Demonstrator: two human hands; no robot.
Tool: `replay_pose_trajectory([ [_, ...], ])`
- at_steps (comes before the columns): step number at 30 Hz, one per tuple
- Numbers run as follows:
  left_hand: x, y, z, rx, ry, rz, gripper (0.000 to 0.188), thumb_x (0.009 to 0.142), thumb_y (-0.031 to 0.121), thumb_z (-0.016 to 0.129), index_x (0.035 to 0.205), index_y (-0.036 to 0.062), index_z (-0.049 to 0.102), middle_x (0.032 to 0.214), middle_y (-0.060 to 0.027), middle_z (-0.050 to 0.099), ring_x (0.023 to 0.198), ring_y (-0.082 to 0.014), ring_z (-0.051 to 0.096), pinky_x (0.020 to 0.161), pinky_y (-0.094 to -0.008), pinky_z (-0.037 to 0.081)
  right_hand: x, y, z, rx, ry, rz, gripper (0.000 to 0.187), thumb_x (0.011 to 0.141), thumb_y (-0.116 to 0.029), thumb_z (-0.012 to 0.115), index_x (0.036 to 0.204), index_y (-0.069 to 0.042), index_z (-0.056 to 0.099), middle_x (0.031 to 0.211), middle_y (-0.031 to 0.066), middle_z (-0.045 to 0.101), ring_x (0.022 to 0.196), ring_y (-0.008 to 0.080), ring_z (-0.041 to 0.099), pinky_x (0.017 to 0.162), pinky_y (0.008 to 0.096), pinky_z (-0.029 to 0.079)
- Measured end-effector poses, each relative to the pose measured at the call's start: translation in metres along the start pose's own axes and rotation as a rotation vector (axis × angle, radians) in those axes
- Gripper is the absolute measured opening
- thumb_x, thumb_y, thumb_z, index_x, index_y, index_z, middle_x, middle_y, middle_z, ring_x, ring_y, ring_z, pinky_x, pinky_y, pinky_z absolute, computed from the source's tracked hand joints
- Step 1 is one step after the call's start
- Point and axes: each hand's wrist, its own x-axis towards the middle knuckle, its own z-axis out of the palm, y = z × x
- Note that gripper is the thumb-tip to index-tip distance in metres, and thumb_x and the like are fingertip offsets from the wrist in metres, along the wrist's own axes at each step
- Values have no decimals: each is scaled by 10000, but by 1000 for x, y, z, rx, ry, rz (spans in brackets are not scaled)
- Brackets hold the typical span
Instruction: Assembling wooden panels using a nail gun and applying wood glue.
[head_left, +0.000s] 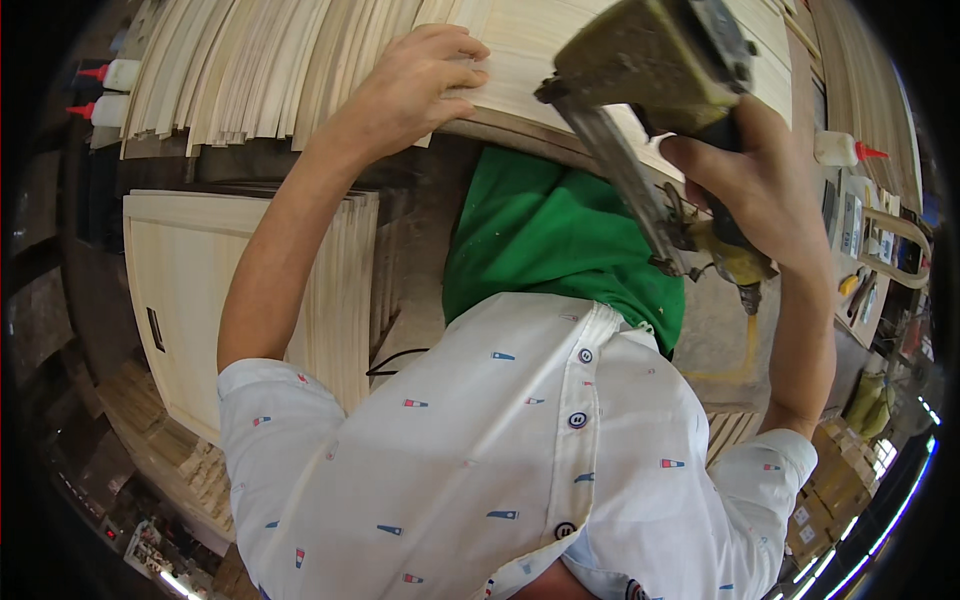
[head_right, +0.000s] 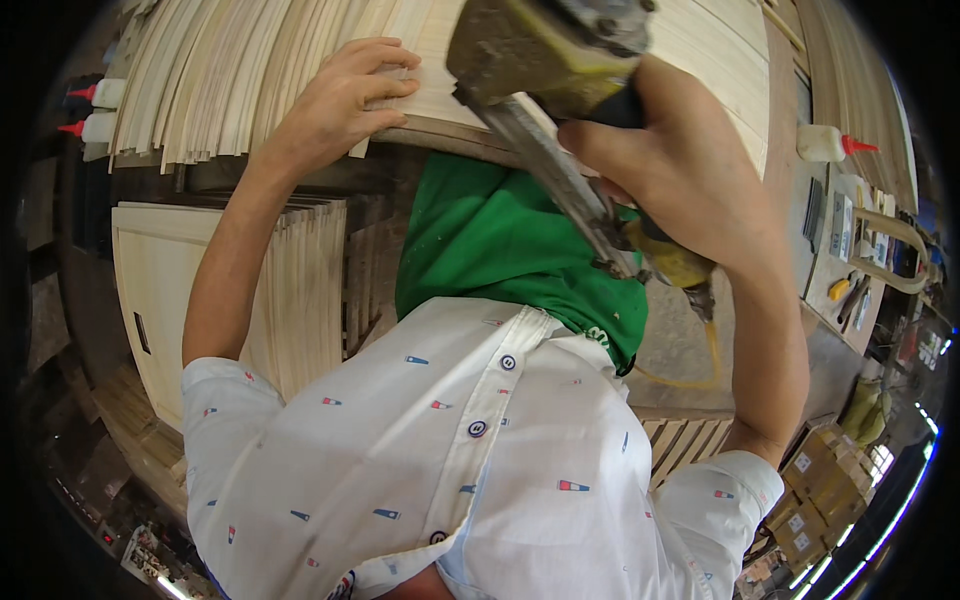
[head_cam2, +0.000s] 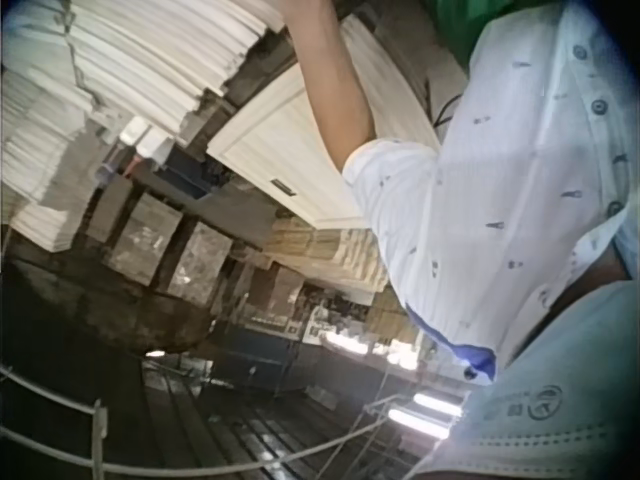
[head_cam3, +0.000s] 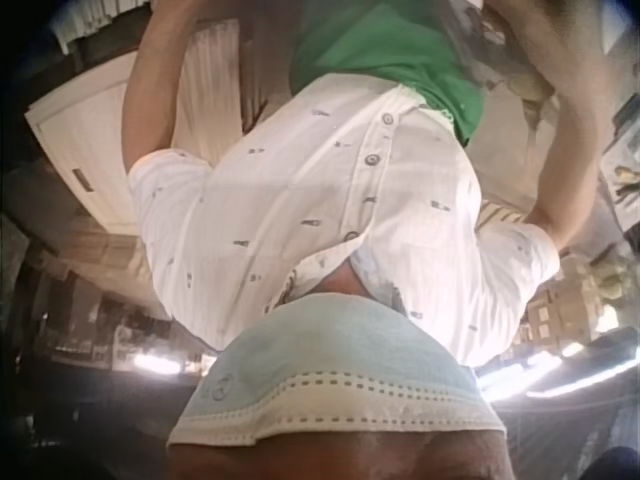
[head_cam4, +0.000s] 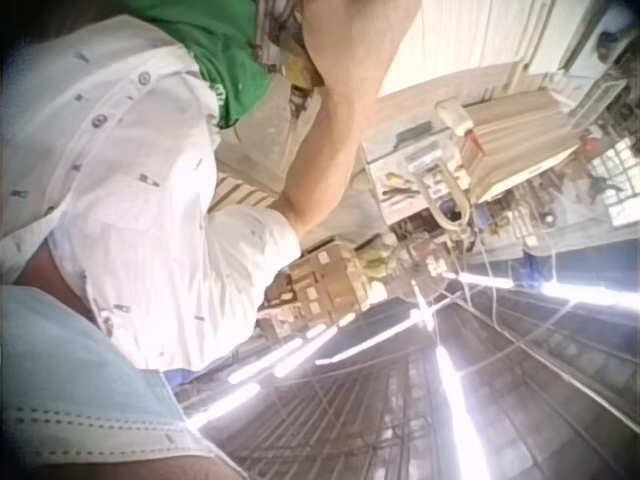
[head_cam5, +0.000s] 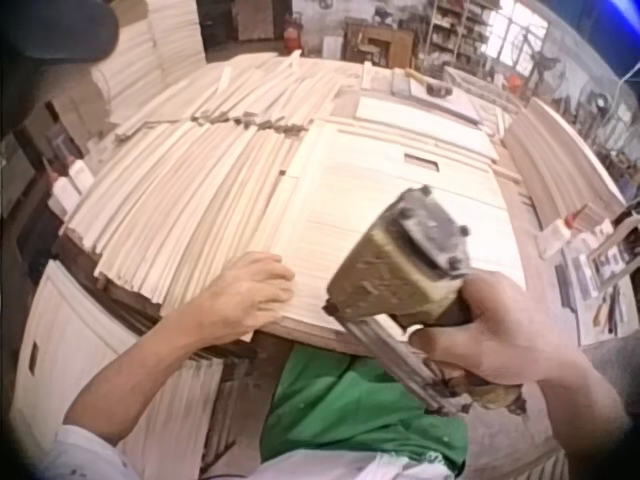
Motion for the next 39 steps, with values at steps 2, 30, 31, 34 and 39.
replay_pose_trajectory([
  [2,1,0,4,8,52,39,259,748,111,729,985,8,716,1191,-94,625,1221,-295,503,1034,-409,404,7,-8,3,-117,-51,70,265,832,-148,692,980,49,595,698,28,584,571,79,545,507,236,415],
  [30,8,15,-3,64,-95,-124,298,720,37,739,1012,-2,688,1267,-91,599,1307,-300,459,1079,-410,388,-84,63,-75,-266,168,436,242,791,-156,674,845,71,605,624,71,582,553,117,540,511,301,425],
  [31,9,17,-4,59,-105,-107,298,720,37,739,1012,-2,688,1267,-91,599,1307,-300,459,1079,-410,388,-86,71,-78,-309,197,406,256,781,-157,680,857,76,605,617,78,581,548,119,536,513,309,423],
  [34,14,16,1,51,-123,-147,332,710,1,736,1037,22,681,1289,-89,587,1322,-304,448,1092,-415,378,-91,87,-95,-206,196,454,235,779,-134,694,858,71,610,633,61,592,551,113,545,519,294,436],
  [39,10,15,3,105,-102,-88,379,738,-16,716,1112,30,667,1316,-102,583,1337,-318,439,1097,-427,363,-113,116,-131,135,436,425,209,775,-87,716,881,57,608,660,46,600,568,110,579,527,263,467],
])
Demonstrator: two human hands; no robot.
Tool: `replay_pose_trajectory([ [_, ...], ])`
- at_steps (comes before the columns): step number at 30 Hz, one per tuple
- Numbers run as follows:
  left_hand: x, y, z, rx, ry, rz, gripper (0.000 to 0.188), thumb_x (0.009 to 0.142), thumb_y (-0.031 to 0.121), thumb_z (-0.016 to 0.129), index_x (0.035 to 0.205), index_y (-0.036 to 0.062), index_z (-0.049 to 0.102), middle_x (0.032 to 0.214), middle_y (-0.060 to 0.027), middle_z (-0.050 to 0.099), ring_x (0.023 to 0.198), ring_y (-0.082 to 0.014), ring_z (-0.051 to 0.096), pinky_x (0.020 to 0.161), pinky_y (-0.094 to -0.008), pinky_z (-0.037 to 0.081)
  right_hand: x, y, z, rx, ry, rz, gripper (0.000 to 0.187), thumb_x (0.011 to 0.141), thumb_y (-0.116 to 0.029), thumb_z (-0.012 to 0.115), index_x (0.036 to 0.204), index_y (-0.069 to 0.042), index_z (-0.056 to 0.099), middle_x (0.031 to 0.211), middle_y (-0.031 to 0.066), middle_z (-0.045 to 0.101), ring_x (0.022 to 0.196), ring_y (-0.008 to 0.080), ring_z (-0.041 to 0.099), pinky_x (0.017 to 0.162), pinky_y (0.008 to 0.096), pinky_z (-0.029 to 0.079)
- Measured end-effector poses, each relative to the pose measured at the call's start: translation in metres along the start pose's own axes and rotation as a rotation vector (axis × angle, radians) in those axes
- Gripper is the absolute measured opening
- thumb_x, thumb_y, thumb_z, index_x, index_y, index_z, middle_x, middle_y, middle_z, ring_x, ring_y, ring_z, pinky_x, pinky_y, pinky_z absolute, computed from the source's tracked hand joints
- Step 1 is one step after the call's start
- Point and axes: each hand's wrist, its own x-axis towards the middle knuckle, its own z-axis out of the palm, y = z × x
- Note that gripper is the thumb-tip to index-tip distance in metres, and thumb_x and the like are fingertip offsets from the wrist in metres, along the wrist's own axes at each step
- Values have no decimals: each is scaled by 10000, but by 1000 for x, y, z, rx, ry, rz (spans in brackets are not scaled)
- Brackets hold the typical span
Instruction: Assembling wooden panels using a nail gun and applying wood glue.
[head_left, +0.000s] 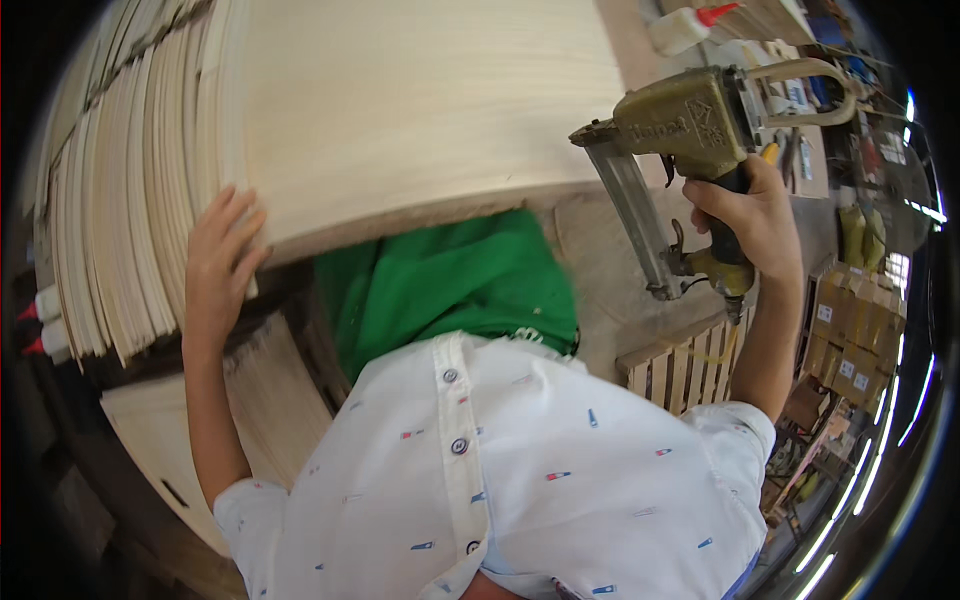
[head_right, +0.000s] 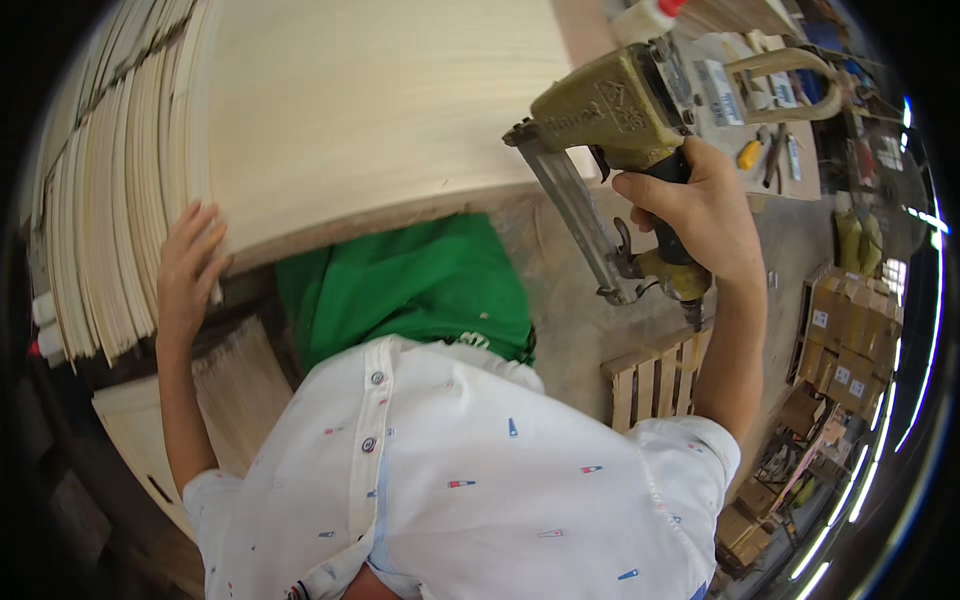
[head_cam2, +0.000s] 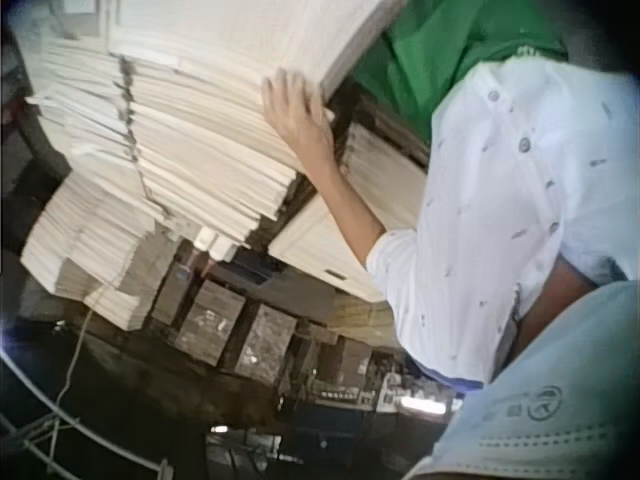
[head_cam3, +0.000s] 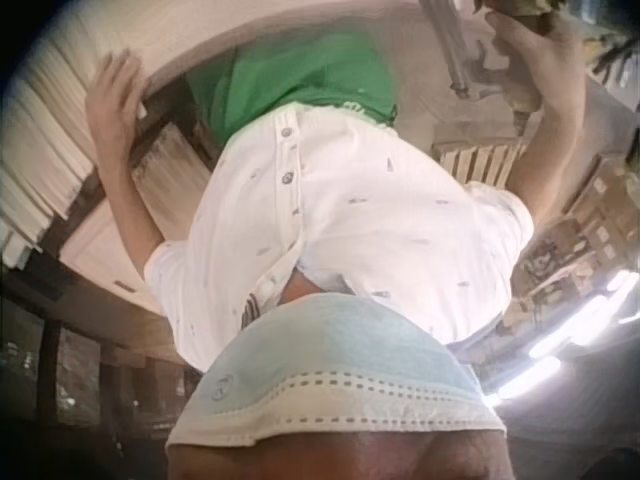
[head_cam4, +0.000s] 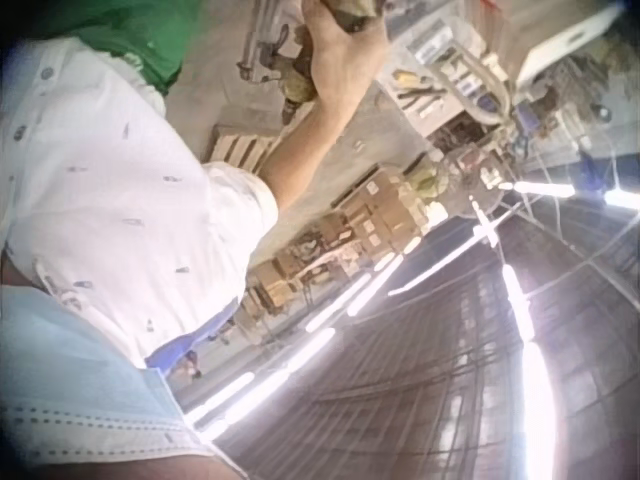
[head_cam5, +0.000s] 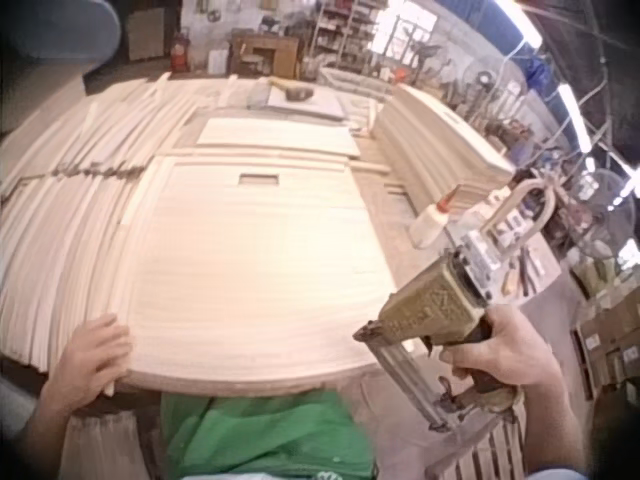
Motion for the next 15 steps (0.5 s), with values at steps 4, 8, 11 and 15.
replay_pose_trajectory([
  [4,-6,3,-4,47,30,-23,358,753,4,717,1107,-1,664,1293,-126,598,1308,-328,472,1079,-437,374,38,38,-39,153,132,30,220,796,-120,712,894,42,600,683,65,604,545,133,594,510,272,486],
  [8,-8,9,-16,26,19,-7,261,756,-5,707,1015,-4,682,1241,-132,624,1257,-332,516,1038,-437,415,81,91,-62,258,237,65,255,811,-223,712,836,-1,589,657,50,568,491,146,581,461,274,477],
  [11,6,7,-25,-80,-30,-3,164,815,37,657,971,-7,682,1191,-146,642,1186,-336,558,987,-431,440,108,131,-79,330,238,110,242,833,-230,704,865,-23,583,681,54,568,500,139,570,433,271,470],
  [15,26,-11,-40,-101,-24,-168,207,868,91,627,1034,-30,657,1159,-173,648,1103,-339,597,953,-389,468,133,167,-86,499,163,71,207,853,-212,685,884,-40,574,709,52,574,499,135,552,427,258,472],
])
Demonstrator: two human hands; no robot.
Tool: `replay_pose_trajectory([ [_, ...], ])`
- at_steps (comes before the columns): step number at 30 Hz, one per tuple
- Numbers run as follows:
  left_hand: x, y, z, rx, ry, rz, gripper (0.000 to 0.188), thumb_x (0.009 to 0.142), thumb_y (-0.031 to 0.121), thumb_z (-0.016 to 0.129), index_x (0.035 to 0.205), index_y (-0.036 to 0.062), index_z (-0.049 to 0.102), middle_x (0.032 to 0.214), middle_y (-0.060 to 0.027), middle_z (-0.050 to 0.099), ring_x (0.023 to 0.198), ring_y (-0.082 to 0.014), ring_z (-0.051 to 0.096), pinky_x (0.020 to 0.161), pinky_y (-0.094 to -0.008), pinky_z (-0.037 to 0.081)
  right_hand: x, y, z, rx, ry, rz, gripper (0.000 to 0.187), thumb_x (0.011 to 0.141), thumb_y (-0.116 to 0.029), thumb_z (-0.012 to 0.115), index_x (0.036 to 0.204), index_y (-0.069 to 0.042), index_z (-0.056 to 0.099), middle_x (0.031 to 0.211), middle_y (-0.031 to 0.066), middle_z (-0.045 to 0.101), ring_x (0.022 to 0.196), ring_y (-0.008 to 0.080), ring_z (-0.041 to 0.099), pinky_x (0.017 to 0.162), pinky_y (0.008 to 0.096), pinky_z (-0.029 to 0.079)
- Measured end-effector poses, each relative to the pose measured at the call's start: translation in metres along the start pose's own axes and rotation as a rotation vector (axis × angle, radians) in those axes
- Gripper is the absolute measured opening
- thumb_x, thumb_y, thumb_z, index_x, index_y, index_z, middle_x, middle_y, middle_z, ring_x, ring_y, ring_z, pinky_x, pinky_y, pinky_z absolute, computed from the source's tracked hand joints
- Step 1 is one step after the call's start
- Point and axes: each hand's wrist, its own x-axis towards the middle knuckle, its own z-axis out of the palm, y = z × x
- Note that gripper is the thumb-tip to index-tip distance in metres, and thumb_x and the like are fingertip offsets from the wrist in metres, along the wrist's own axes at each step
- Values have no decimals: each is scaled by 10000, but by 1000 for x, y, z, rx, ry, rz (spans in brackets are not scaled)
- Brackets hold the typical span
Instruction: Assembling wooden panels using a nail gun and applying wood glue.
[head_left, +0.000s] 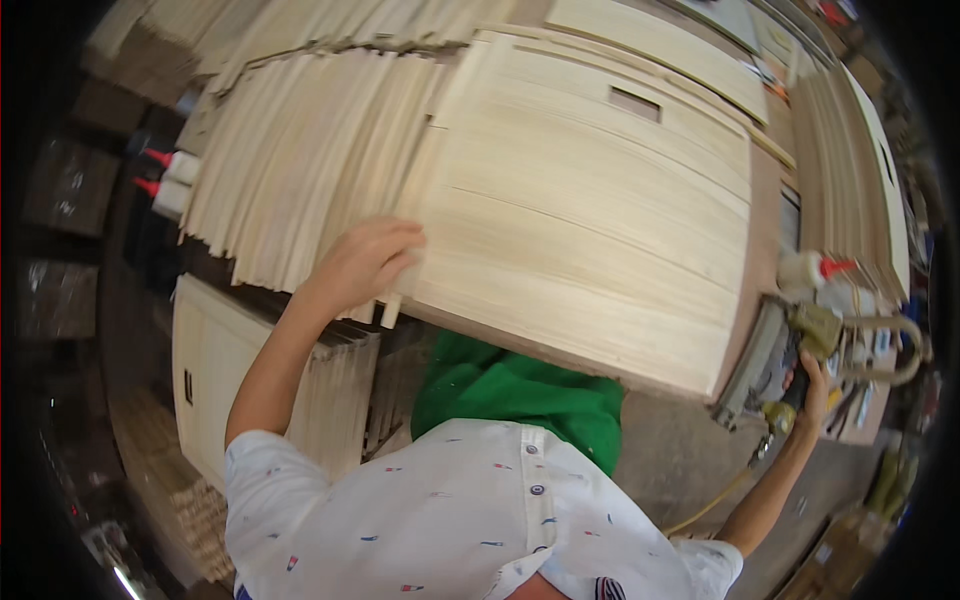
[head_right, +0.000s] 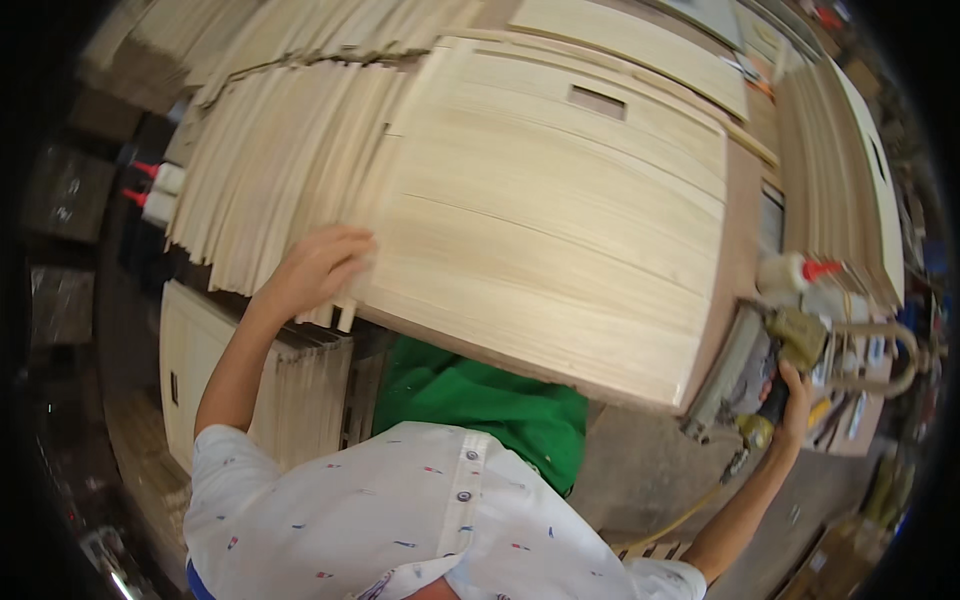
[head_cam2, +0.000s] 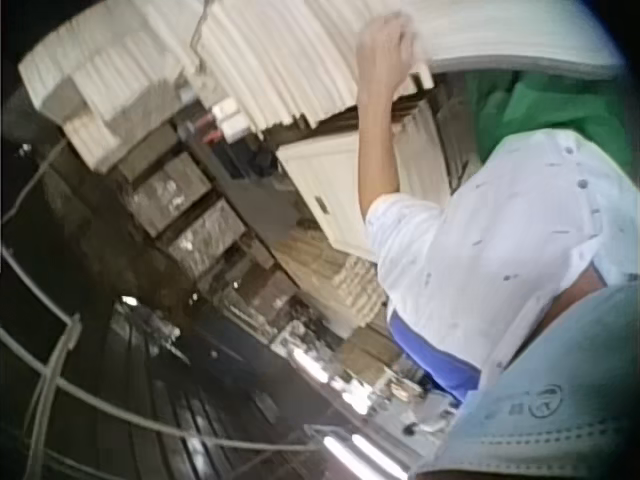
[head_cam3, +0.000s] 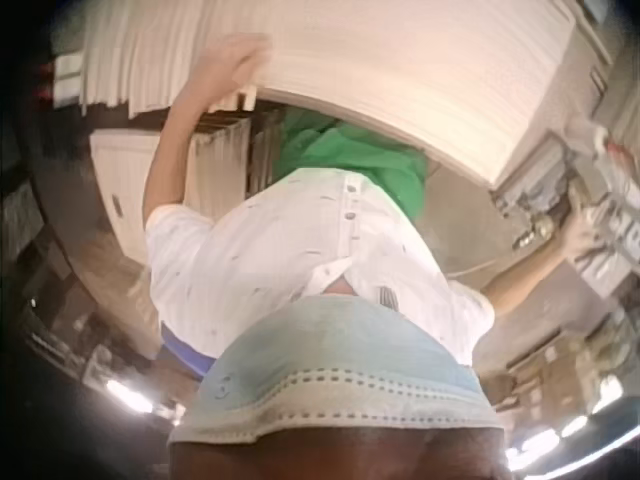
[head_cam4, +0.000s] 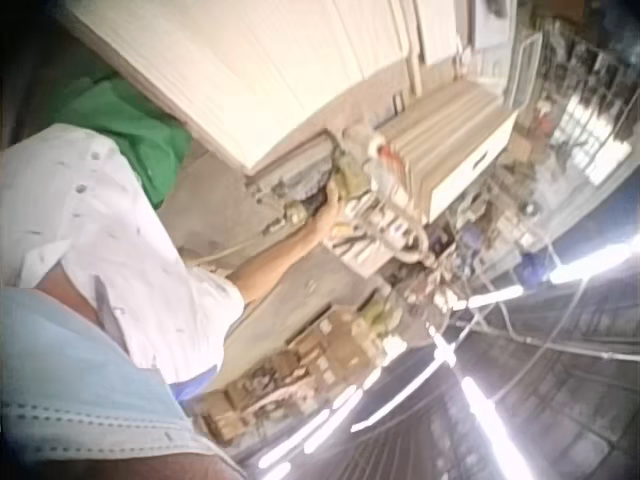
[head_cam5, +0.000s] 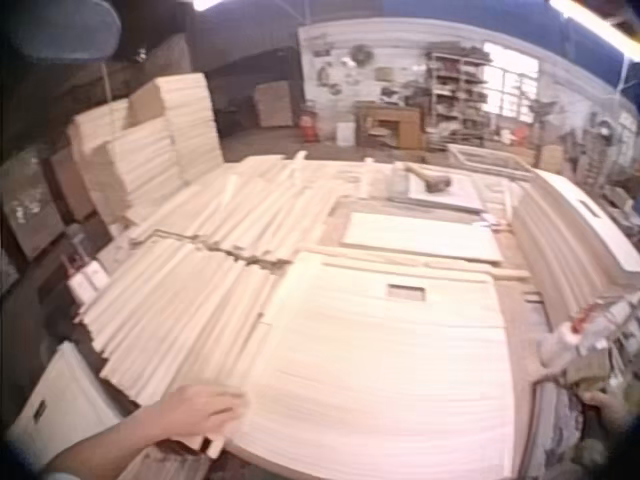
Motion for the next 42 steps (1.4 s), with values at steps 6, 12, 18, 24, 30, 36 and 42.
replay_pose_trajectory([
  [6,86,-72,-24,30,303,-242,287,831,164,650,1052,-16,678,1083,-187,668,1013,-358,624,894,-404,489,30,20,-12,-1,-84,71,248,860,-260,688,888,-34,589,689,51,583,507,132,558,452,256,474],
  [12,216,-177,-54,284,594,-332,319,831,220,666,1086,29,692,1095,-183,662,1044,-349,611,937,-420,468,15,21,8,-166,48,59,318,881,-322,683,915,-14,610,729,35,590,571,122,571,544,250,471],
  [18,269,-202,-52,590,647,-398,241,828,203,653,997,38,702,1082,-185,664,1047,-356,603,933,-457,470,12,42,-7,-692,225,-111,470,907,-325,659,1091,107,621,919,185,673,894,251,639,827,334,487],
  [24,269,-214,-70,674,549,-468,216,843,209,609,889,16,693,891,-180,681,849,-350,654,761,-451,531,4,48,-3,-741,320,-244,465,956,-259,599,1265,84,545,1160,207,629,1097,269,589,958,353,438],
  [30,250,-123,-18,-863,589,-475,148,908,144,619,902,1,656,745,-27,624,642,-113,563,667,-263,495,-20,-9,58,-338,301,-349,354,974,-126,563,1290,34,547,1200,145,618,1109,201,580,963,306,441],
  [36,180,103,80,-1465,257,-310,228,923,84,590,1117,-33,563,978,-70,646,851,-139,626,790,-288,534,-24,-55,211,-200,-35,-558,359,921,-92,638,1259,5,565,1093,131,653,996,182,629,849,304,514],
  [42,123,247,174,-1618,-111,-272,222,911,-20,583,1118,-39,505,1000,-97,634,893,-143,633,789,-294,542,-53,-52,218,-441,131,-596,502,814,-144,744,1230,44,536,1069,173,593,854,260,625,723,348,521],
])
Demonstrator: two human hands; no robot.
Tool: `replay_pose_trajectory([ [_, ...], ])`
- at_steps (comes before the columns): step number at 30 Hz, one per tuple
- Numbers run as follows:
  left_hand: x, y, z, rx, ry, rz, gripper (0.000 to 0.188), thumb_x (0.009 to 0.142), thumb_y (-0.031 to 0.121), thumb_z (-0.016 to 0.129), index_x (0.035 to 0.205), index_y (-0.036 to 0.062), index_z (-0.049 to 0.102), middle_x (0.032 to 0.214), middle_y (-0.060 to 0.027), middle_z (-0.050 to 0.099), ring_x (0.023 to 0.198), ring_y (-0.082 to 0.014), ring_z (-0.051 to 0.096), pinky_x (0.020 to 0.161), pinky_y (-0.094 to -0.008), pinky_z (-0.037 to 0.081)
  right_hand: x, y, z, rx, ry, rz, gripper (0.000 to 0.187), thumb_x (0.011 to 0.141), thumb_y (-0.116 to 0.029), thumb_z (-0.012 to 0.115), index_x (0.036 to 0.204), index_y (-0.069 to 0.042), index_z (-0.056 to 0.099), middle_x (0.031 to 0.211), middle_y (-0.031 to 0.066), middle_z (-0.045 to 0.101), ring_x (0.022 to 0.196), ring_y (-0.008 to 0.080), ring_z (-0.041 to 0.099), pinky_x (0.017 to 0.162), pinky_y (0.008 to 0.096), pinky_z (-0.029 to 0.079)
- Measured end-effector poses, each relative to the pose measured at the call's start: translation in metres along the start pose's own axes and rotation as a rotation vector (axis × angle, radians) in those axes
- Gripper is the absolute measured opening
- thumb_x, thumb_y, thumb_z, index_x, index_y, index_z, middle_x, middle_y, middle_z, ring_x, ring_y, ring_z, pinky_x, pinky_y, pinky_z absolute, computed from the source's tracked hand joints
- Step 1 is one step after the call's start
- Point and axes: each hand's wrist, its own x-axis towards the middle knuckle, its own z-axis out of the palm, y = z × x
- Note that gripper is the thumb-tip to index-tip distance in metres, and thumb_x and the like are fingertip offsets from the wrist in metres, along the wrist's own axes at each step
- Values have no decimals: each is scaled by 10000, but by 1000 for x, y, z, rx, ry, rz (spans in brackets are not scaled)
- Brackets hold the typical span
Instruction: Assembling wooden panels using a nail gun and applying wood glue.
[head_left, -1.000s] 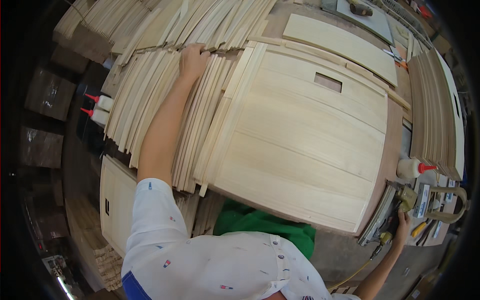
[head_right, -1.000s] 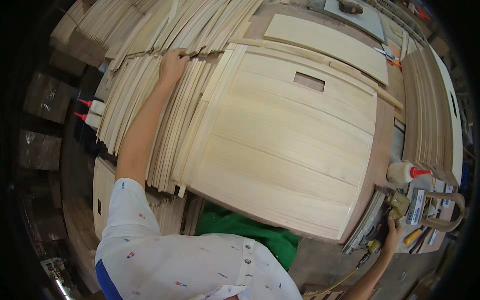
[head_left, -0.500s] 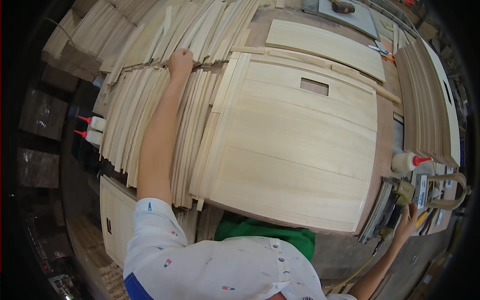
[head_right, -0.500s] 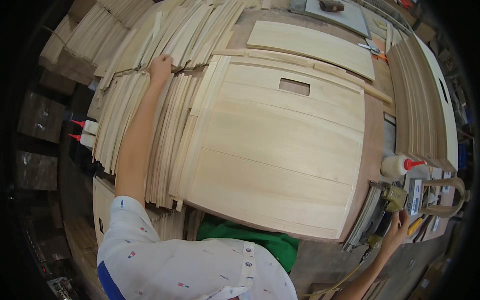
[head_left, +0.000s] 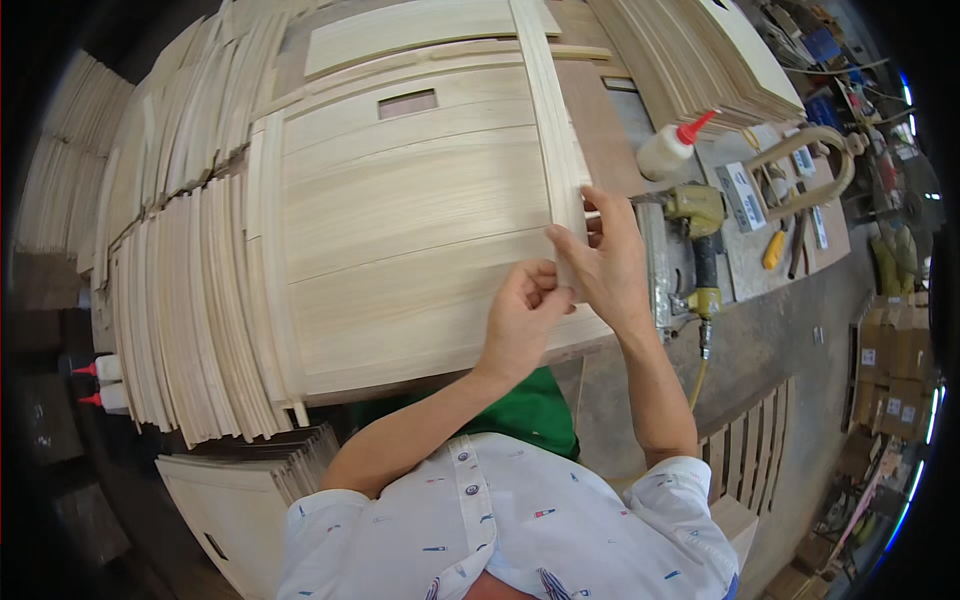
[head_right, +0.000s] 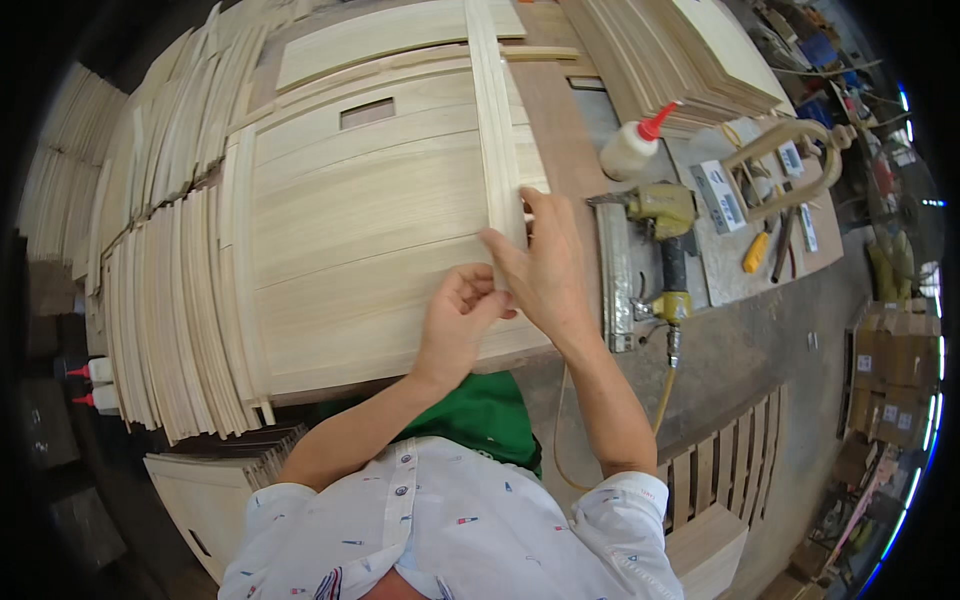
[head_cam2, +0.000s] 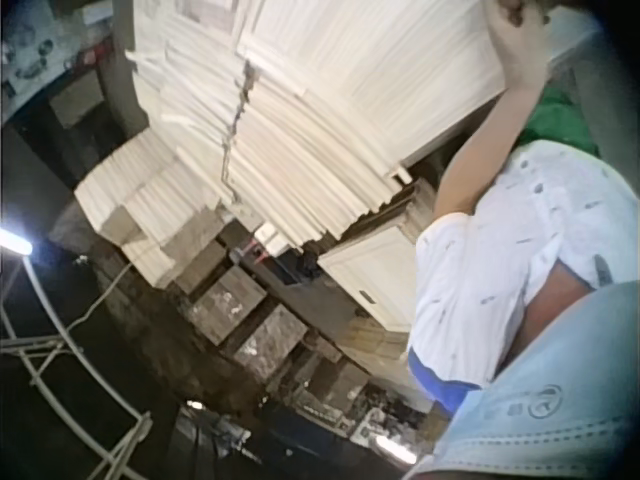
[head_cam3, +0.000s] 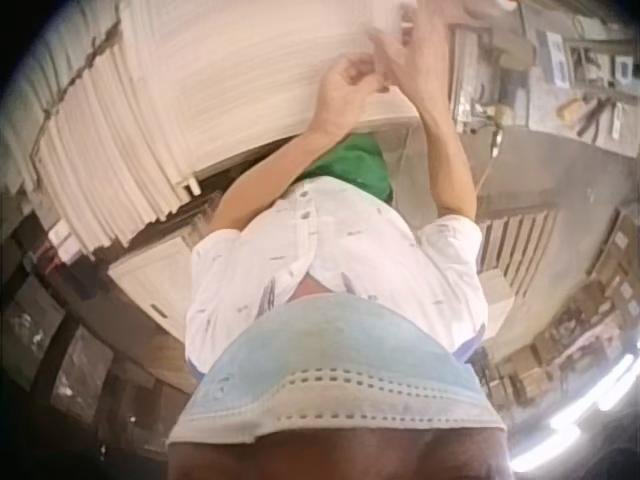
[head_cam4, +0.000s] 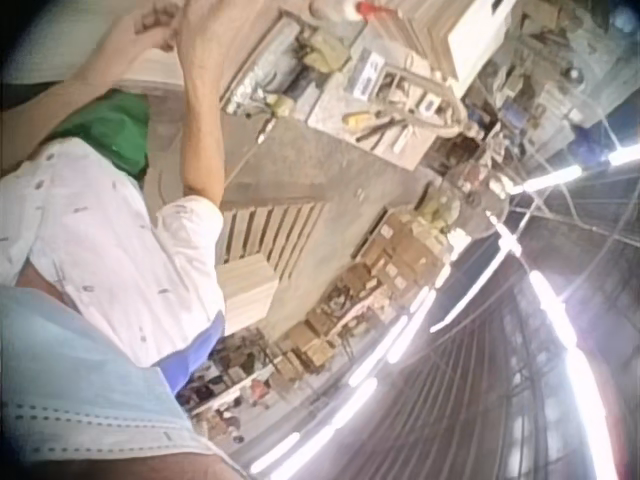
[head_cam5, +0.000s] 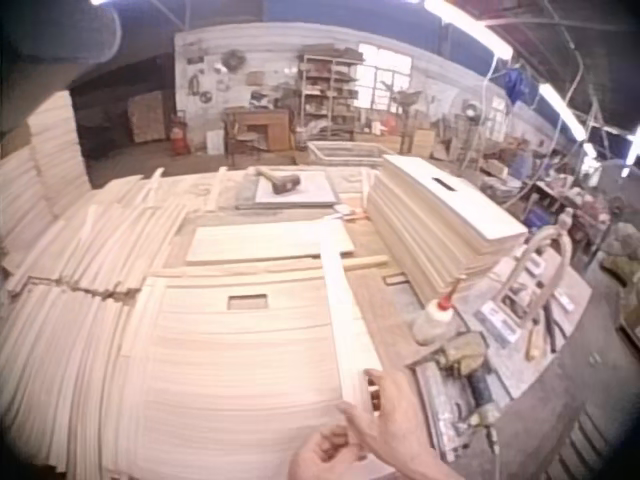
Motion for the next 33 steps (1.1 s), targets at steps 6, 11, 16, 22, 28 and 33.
replay_pose_trajectory([
  [6,-9,-44,38,201,-203,-57,257,896,-22,624,1101,-14,470,1001,-100,635,888,-143,635,735,-279,522,-36,29,-47,-57,-77,236,521,767,-115,739,1212,68,538,1038,191,574,919,311,598,786,381,493],
  [11,11,-37,39,352,-367,-156,202,913,45,630,1078,-16,532,968,-99,658,884,-145,634,764,-286,522,-43,55,-58,-152,23,136,521,768,-136,720,1207,83,546,1053,211,576,996,359,569,877,421,455],
  [16,41,-2,23,683,-165,99,224,909,78,639,1105,-22,597,983,-100,676,885,-143,630,813,-281,522,-53,76,-55,-202,-21,157,525,778,-142,696,1216,99,538,1075,232,567,1025,381,559,902,423,449],
  [22,39,-1,16,735,-185,91,245,915,75,628,1132,-32,591,997,-113,678,925,-158,640,845,-287,524,-48,79,-45,-200,-35,142,543,782,-134,687,1242,104,524,1098,241,557,1036,387,556,904,421,452],
  [28,36,-12,14,732,-193,98,242,911,70,626,1124,-42,597,996,-123,685,924,-166,648,849,-294,526,-45,79,-43,-200,-59,120,527,778,-130,697,1226,92,532,1124,239,560,1052,399,560,894,425,462],
  [33,45,-12,18,761,-233,95,225,911,76,625,1108,-32,616,983,-108,695,911,-155,651,826,-286,523,-46,85,-40,-226,-62,124,513,765,-135,713,1200,78,543,1155,239,560,1069,407,557,903,436,462],
])
